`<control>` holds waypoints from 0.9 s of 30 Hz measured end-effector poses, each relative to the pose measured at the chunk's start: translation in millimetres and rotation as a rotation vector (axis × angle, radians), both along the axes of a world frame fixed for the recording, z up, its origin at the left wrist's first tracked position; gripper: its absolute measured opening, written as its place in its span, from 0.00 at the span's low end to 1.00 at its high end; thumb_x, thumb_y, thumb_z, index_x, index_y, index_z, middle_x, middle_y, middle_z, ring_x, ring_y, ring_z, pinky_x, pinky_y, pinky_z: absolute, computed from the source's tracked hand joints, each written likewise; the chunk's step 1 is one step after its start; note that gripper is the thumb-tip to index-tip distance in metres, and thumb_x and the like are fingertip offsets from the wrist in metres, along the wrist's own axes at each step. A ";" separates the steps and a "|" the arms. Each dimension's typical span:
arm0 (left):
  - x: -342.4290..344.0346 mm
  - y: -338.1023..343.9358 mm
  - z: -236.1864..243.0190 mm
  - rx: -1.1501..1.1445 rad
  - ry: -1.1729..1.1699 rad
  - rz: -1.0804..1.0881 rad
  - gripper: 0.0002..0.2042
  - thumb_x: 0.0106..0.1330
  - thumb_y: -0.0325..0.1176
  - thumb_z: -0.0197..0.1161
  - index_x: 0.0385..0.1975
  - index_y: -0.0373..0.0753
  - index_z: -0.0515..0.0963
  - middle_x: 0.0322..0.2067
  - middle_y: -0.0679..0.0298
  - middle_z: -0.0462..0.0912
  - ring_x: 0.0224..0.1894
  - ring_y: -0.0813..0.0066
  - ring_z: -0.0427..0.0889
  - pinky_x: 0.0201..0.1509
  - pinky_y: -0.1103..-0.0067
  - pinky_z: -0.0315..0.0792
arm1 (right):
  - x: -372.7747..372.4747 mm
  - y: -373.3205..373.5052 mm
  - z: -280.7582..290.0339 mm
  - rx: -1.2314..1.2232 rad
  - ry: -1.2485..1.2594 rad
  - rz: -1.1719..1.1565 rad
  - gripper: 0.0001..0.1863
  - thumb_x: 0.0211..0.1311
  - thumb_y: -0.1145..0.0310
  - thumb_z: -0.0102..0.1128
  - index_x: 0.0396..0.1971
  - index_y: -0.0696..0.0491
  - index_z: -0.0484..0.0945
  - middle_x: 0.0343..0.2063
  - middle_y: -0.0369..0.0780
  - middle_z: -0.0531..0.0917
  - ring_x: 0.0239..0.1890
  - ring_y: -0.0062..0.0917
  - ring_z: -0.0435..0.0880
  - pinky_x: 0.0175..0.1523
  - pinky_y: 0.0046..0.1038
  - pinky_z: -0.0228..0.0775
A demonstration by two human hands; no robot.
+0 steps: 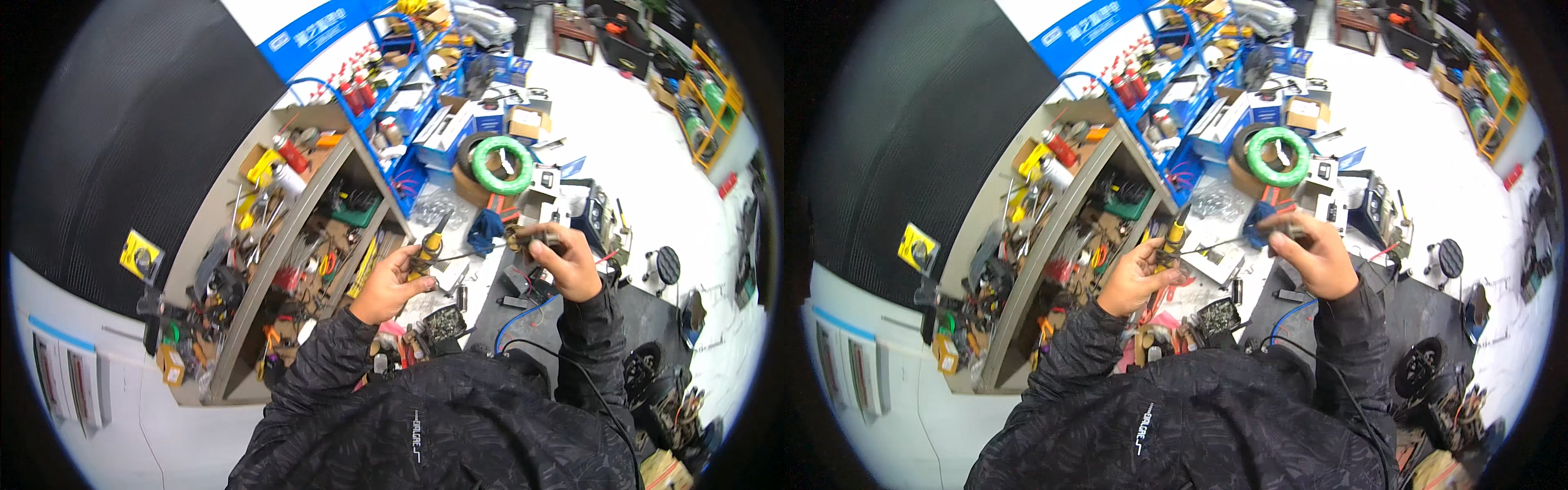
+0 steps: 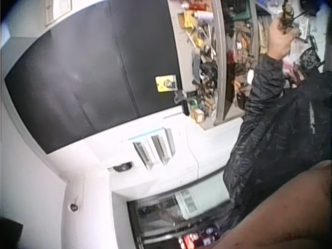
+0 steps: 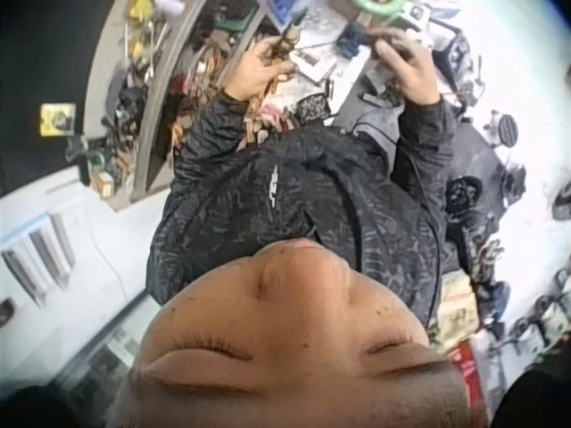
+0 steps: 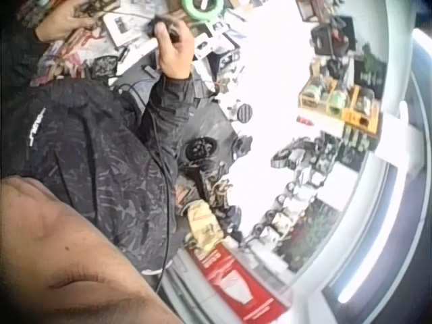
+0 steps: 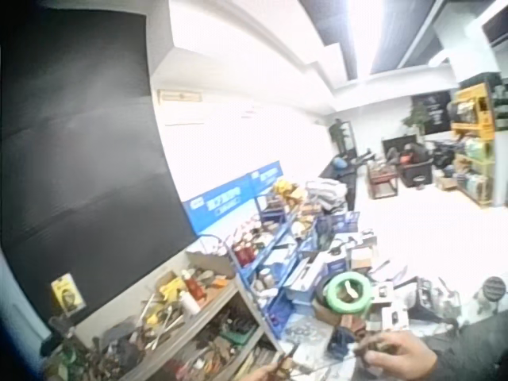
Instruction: The person uses a power drill to remove bolts from the front wheel assembly of a scooter. They then use a screwdriver to adjust components near the tire and handle a blue plastic body panel, placing it aside.
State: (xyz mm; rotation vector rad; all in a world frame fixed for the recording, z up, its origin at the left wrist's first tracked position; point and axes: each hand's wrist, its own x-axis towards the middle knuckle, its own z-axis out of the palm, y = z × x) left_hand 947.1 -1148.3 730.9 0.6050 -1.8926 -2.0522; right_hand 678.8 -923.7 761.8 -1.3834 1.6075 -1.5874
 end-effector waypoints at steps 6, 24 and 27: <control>15.8 7.7 5.5 0.112 0.043 -0.548 0.40 0.71 0.25 0.72 0.81 0.38 0.59 0.55 0.52 0.87 0.55 0.65 0.88 0.65 0.69 0.78 | 4.1 88.0 -43.6 -0.285 -0.491 -0.370 0.18 0.82 0.62 0.60 0.56 0.62 0.81 0.31 0.35 0.81 0.32 0.17 0.76 0.40 0.22 0.69; -82.5 -8.4 -86.1 -0.496 -0.372 -0.872 0.27 0.71 0.30 0.74 0.69 0.37 0.78 0.55 0.60 0.89 0.54 0.75 0.84 0.63 0.75 0.76 | -59.5 407.9 -97.7 -0.647 -0.505 -1.144 0.17 0.85 0.60 0.58 0.59 0.58 0.78 0.31 0.32 0.76 0.32 0.16 0.72 0.36 0.23 0.65; -137.0 3.8 -94.2 -0.273 -0.447 -0.914 0.29 0.72 0.29 0.73 0.71 0.32 0.75 0.55 0.64 0.87 0.56 0.78 0.82 0.62 0.77 0.76 | -102.5 442.2 -108.6 -0.582 -0.488 -1.197 0.18 0.84 0.59 0.59 0.59 0.59 0.78 0.31 0.32 0.76 0.32 0.16 0.72 0.36 0.23 0.65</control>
